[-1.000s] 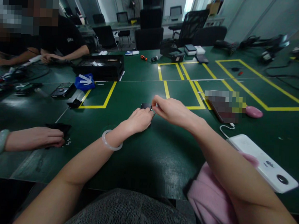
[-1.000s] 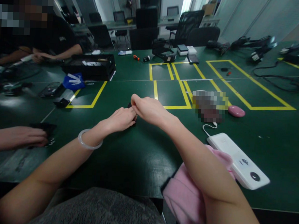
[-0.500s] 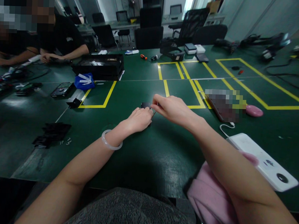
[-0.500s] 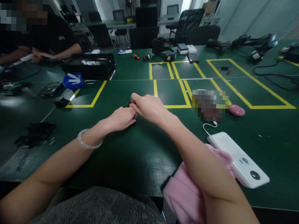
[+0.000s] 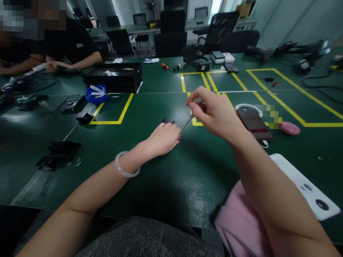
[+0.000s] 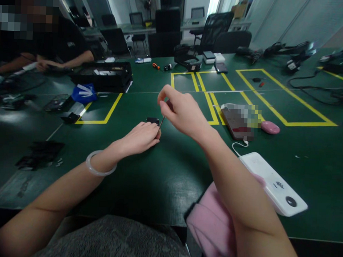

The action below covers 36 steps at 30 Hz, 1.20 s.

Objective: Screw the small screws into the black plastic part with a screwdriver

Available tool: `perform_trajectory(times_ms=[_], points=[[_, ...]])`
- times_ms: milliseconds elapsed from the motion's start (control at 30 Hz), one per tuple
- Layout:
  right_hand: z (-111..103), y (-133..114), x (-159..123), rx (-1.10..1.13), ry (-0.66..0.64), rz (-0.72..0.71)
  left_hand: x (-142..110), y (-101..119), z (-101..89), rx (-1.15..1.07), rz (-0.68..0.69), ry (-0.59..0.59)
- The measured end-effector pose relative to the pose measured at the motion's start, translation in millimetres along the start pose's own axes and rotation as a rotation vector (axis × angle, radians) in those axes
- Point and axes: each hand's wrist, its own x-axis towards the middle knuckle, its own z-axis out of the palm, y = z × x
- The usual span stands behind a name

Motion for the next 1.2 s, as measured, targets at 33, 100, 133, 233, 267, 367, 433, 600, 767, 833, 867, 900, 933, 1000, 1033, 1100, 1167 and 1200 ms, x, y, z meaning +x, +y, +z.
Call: perform_trajectory(times_ms=[33,100,133,233,267,367,433,600,767,833,867,900,933,1000,1033,1100,1167,1200], points=[[-3,2,0,0.022,0.037,-0.001,2,3,2.2,0.023,0.017,-0.009],[-7,6,0,0.037,0.073,0.011,6,9,7.5,0.058,0.028,-0.013],[-7,7,0,0.037,0.087,0.018,8,11,10.5,0.076,0.037,-0.017],[-5,10,1,0.039,0.093,0.030,11,15,19.6,0.107,0.044,-0.009],[-4,10,1,0.042,0.088,0.030,12,15,22.8,0.113,0.047,-0.004],[-1,10,2,0.039,0.077,0.034,12,14,32.3,0.129,0.049,0.028],[-1,10,2,0.032,0.078,0.036,11,13,37.9,0.125,0.044,0.064],[-1,11,2,0.021,0.076,0.037,7,15,43.5,0.090,0.034,0.105],[4,16,3,0.025,0.065,0.066,-5,-2,37.0,-0.047,0.016,0.301],[6,19,4,0.030,0.067,0.073,-11,-16,35.1,-0.119,-0.018,0.358],[7,21,5,0.033,0.063,0.075,-14,-24,35.1,-0.158,-0.042,0.367],[9,22,5,0.035,0.057,0.077,-17,-31,36.0,-0.198,-0.058,0.357],[10,23,6,0.038,0.048,0.077,-19,-37,37.6,-0.235,-0.078,0.337],[13,25,7,0.046,0.036,0.078,-24,-44,42.6,-0.292,-0.099,0.310],[14,25,7,0.053,0.030,0.079,-25,-46,45.7,-0.315,-0.100,0.301],[17,24,8,0.069,0.017,0.089,-27,-48,51.8,-0.349,-0.088,0.284],[20,23,9,0.086,-0.007,0.107,-27,-48,56.9,-0.365,-0.079,0.279],[22,22,9,0.092,-0.024,0.118,-27,-48,59.0,-0.371,-0.088,0.281]])
